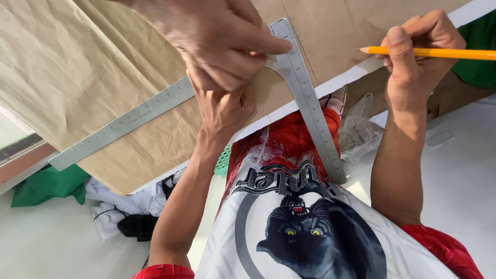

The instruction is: Using an L-square ruler and a pencil to draw lines and marks on brown pattern paper for garment construction.

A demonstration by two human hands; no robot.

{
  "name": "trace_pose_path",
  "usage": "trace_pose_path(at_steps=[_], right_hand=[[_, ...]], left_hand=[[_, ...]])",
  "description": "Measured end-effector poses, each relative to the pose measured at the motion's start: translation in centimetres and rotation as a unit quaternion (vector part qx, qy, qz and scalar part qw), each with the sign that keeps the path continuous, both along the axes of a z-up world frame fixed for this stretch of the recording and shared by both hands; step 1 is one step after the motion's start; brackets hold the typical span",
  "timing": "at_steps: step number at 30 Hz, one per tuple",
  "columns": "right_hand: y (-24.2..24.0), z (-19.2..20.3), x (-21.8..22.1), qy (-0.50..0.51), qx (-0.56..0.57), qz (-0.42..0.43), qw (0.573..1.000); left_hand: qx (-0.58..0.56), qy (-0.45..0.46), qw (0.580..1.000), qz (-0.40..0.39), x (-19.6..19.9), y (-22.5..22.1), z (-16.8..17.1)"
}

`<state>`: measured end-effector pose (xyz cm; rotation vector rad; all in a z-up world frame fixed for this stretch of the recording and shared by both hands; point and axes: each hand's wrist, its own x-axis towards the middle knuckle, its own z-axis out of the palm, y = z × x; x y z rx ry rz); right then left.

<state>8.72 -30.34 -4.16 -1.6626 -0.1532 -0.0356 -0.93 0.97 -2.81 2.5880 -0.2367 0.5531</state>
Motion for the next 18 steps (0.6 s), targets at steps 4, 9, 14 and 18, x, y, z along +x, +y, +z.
trace_pose_path(at_steps=[4, 9, 14, 18], right_hand=[[-0.1, -0.2, 0.0, -0.022, -0.029, 0.013, 0.999], [0.4, 0.6, -0.2, 0.008, -0.022, -0.010, 1.000], [0.6, 1.9, -0.7, -0.002, -0.042, 0.004, 0.999], [-0.1, 3.3, -2.9, -0.058, -0.001, -0.027, 0.998]], left_hand=[[0.046, 0.049, 0.997, 0.025, 0.4, -0.4, 1.2], [0.053, 0.044, 0.997, 0.025, 0.6, -0.6, 1.5], [0.067, 0.041, 0.997, 0.024, 1.2, -0.9, 2.4], [0.082, 0.046, 0.994, 0.050, 1.6, -1.7, 3.5]])
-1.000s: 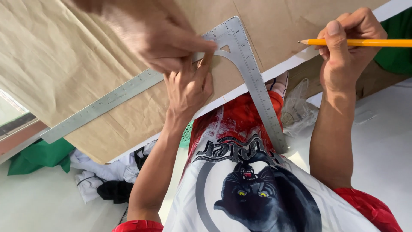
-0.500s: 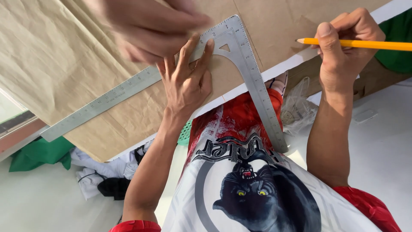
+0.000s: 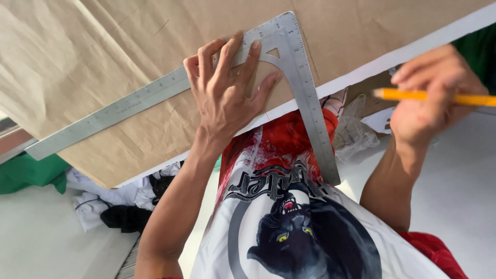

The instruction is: Using an L-square ruler and a pencil to draw lines and marks on brown pattern paper for garment construction.

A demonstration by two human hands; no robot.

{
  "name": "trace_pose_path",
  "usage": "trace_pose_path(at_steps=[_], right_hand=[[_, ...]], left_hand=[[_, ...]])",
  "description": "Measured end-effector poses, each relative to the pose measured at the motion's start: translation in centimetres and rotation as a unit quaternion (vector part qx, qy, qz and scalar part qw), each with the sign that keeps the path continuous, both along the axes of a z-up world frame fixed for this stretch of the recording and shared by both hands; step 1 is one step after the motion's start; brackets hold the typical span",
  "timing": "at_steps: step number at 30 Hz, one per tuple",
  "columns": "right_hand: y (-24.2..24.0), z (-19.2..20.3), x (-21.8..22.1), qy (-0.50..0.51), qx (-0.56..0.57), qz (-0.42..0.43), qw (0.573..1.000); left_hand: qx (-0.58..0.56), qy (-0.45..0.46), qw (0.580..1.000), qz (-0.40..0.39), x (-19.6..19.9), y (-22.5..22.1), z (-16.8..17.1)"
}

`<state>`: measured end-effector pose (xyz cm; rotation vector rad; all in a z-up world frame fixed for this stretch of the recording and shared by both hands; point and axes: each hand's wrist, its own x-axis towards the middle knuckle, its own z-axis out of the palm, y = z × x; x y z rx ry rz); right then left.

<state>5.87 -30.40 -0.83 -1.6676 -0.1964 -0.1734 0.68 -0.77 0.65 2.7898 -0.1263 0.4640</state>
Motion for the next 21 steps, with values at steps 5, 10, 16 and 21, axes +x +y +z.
trace_pose_path(at_steps=[5, 10, 16, 21], right_hand=[[-0.8, 1.2, -3.1, 0.033, -0.027, 0.036, 0.998], [0.3, 1.9, -2.8, 0.055, -0.197, 0.148, 0.968], [2.8, 2.6, -4.5, 0.032, -0.303, 0.177, 0.936], [2.9, 2.6, -5.0, 0.142, -0.247, 0.194, 0.939]], left_hand=[[0.016, -0.017, 0.999, 0.037, 0.2, -1.2, -0.4], [-0.011, -0.075, 0.995, 0.063, -0.2, -1.7, -2.2], [-0.022, -0.049, 0.996, 0.064, 0.7, -2.3, 0.4], [-0.002, -0.006, 0.997, 0.080, 0.2, -3.0, -0.5]])
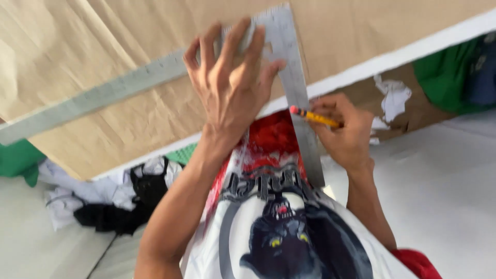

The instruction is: Using an L-square ruler and a pencil to draw lines and marks on brown pattern paper for garment construction.

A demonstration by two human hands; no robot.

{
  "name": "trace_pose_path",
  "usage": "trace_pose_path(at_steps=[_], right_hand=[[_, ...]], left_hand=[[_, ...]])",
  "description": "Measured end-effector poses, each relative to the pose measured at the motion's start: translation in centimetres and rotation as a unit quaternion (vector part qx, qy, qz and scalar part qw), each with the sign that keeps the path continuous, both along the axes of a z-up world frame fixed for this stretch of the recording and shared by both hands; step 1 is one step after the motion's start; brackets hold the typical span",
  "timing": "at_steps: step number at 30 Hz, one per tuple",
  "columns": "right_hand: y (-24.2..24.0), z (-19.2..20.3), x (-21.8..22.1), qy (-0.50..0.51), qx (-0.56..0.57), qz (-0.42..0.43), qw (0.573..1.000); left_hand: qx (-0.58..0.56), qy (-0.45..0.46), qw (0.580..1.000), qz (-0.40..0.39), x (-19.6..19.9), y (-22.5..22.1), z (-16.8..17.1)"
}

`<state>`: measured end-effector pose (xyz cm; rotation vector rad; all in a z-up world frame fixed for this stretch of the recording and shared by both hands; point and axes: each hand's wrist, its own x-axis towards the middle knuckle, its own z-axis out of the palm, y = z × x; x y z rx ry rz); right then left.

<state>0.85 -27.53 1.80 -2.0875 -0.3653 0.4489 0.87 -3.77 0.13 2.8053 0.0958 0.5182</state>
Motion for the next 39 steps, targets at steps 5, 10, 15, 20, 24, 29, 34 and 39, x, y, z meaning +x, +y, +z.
trace_pose_path(at_steps=[5, 10, 15, 20, 24, 29, 34, 39], right_hand=[[-0.3, -0.2, 0.2, 0.064, -0.009, -0.023, 0.998], [-2.6, -2.3, 2.7, 0.003, 0.220, -0.267, 0.938], [0.7, -2.9, 10.9, -0.005, 0.272, -0.227, 0.935], [4.3, -2.2, 12.9, -0.120, 0.250, 0.075, 0.958], [3.3, -4.4, 12.7, -0.134, 0.226, 0.071, 0.962], [2.8, -8.1, 13.0, -0.127, 0.216, -0.052, 0.967], [2.7, -7.1, 13.3, -0.131, 0.216, 0.010, 0.967], [2.9, -7.2, 13.3, -0.135, 0.202, 0.004, 0.970]], left_hand=[[0.008, 0.030, 0.999, -0.005, 0.2, -0.4, 1.4], [0.034, 0.026, 0.999, 0.001, 0.3, -0.4, 0.1], [0.027, 0.057, 0.998, 0.002, 1.1, -0.9, 1.1], [0.012, 0.108, 0.994, 0.001, 2.0, -1.2, 1.7], [0.028, 0.136, 0.990, 0.007, 2.3, -1.4, 2.1], [0.034, 0.137, 0.990, 0.004, 2.6, -1.5, 2.1], [0.042, 0.154, 0.987, 0.010, 2.6, -1.5, 1.5], [0.025, 0.143, 0.989, 0.006, 2.7, -1.5, 2.0]])
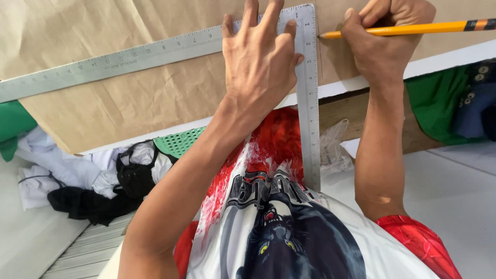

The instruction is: Using an L-square ruler and a pencil to draw lines and marks on brown pattern paper for garment construction.

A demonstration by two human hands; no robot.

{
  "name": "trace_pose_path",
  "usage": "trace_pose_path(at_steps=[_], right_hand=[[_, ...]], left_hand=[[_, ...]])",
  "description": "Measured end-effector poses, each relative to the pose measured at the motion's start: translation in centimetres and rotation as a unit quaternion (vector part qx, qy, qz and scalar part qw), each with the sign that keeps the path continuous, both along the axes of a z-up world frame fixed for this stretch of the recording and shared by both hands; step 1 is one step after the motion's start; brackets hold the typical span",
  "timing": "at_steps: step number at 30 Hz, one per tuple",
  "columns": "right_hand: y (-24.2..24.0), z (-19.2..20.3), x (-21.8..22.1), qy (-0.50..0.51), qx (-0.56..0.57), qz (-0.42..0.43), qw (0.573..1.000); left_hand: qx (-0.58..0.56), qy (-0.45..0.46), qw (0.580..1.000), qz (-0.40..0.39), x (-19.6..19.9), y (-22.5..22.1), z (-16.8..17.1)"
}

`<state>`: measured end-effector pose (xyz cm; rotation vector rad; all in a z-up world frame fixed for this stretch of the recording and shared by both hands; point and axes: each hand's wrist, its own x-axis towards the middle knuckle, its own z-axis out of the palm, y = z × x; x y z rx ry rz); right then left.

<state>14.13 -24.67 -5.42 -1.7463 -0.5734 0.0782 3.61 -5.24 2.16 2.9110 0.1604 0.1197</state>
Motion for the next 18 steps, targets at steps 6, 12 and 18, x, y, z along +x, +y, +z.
trace_pose_path(at_steps=[6, 12, 18], right_hand=[[0.1, -0.6, 0.0, -0.002, 0.002, -0.021, 1.000], [0.2, -0.6, -0.3, -0.019, -0.029, -0.035, 0.999], [0.7, 1.5, -0.6, -0.056, -0.144, -0.031, 0.988]], left_hand=[[-0.003, -0.008, 1.000, -0.002, 0.1, 0.1, 0.3], [-0.009, -0.006, 1.000, -0.001, 0.0, 0.1, 0.2], [-0.005, -0.021, 1.000, 0.003, 0.2, 0.1, 0.0]])
